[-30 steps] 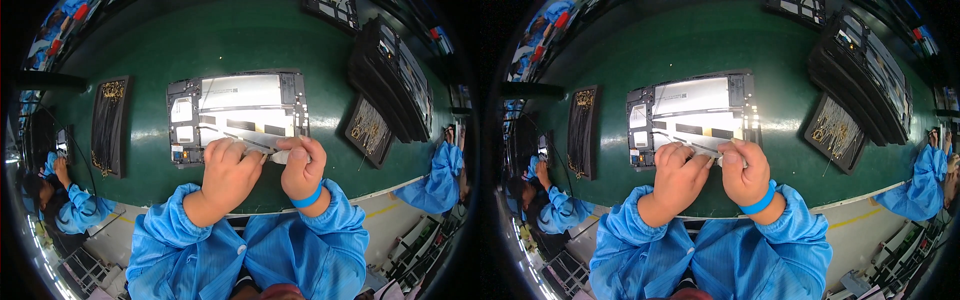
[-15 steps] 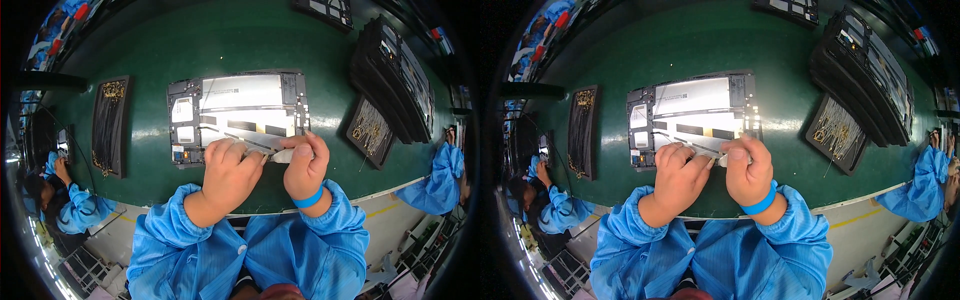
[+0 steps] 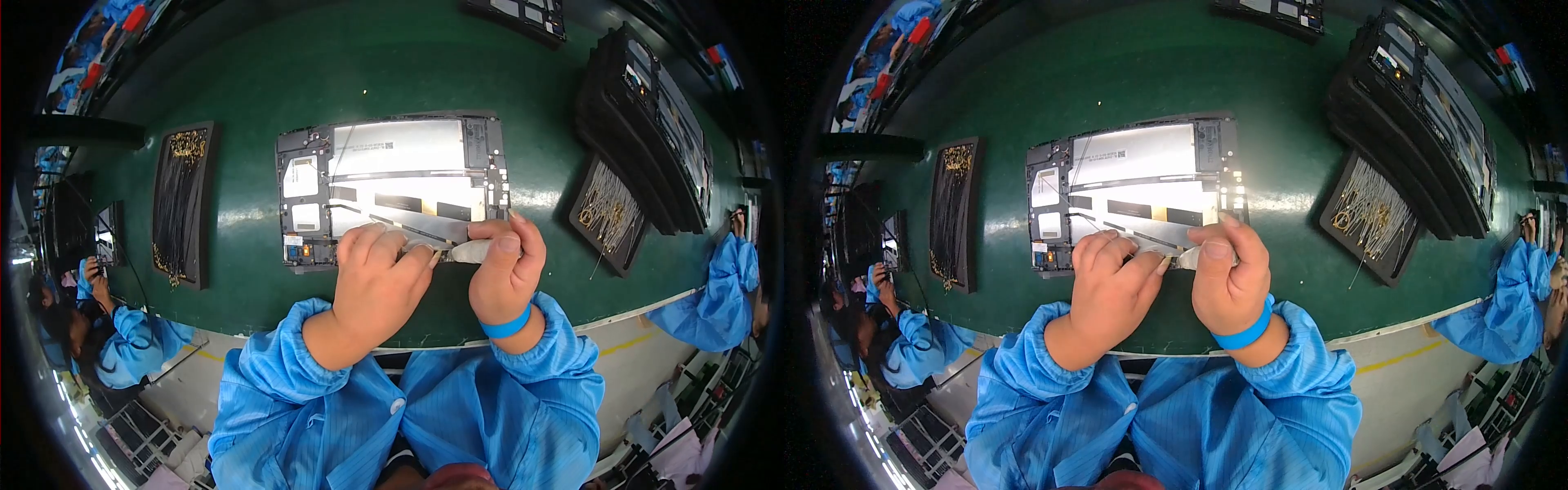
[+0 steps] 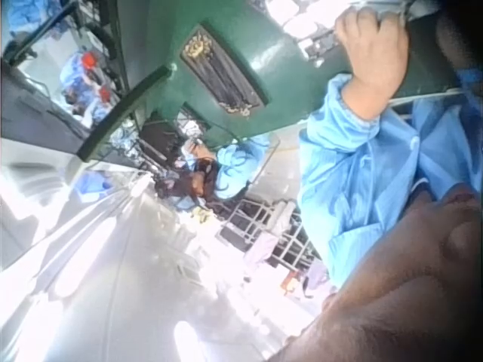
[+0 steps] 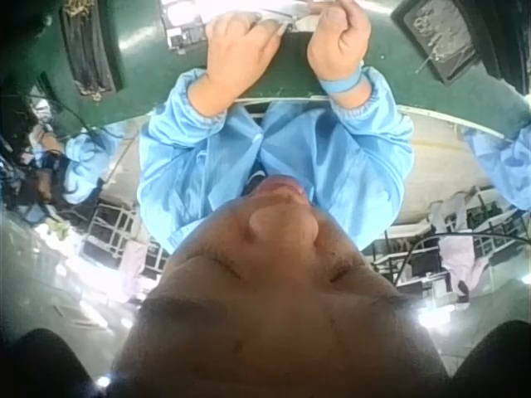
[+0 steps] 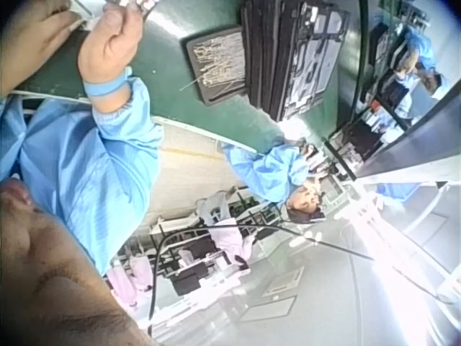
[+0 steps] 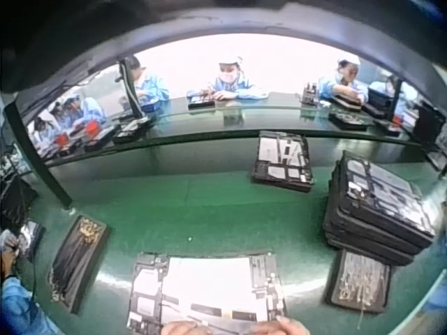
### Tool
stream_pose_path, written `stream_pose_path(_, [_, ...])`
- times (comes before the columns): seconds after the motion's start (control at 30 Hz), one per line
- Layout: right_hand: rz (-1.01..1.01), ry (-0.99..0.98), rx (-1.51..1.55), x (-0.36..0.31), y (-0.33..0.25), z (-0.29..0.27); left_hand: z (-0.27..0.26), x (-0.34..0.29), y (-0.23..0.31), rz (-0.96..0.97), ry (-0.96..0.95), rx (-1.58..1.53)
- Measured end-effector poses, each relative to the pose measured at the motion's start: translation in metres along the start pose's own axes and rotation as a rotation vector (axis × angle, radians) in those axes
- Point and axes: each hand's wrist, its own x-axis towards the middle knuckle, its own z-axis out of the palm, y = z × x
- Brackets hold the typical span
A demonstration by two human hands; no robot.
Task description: The person assembles internal components of a tablet device by placing a battery, flex cables, and internal boards into a tablet chassis, securing them with adhesive tape. The components are manipulated by hand and with a plastic spudger and tweezers.
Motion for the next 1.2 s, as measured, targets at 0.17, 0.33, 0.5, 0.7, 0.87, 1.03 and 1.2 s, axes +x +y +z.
stream_pose_path(0.17, [0.002,-0.005,-0.012,0.0006,-0.0015,-0.0003,0.0006,-0.0011,-0.0008,0.001,-0.002,-0.006])
stream_pose_path(0.33, [0.064,0.015,-0.007,0.0011,-0.0031,-0.0004,0.0006,-0.0034,-0.0031,0.006,0.009,-0.039])
stream_pose_path(0.5, [0.067,0.027,0.021,0.0009,-0.0020,-0.0004,-0.0003,-0.0026,-0.0029,0.012,0.005,-0.045])
stream_pose_path(0.7, [0.058,0.031,0.016,0.0020,-0.0031,-0.0008,-0.0028,-0.0016,-0.0024,0.018,0.001,-0.052])
stream_pose_path(0.87, [0.092,0.033,0.034,0.0008,-0.0023,-0.0010,-0.0057,0.0021,-0.0003,0.023,-0.008,-0.039])
stream_pose_path(1.03, [0.075,0.028,0.006,0.0010,-0.0014,-0.0005,-0.0060,0.0043,0.0015,0.011,-0.021,-0.006])
stream_pose_path(1.2, [0.046,0.005,0.008,0.0010,-0.0016,-0.0021,-0.0056,0.0046,0.0022,0.005,-0.019,-0.006])
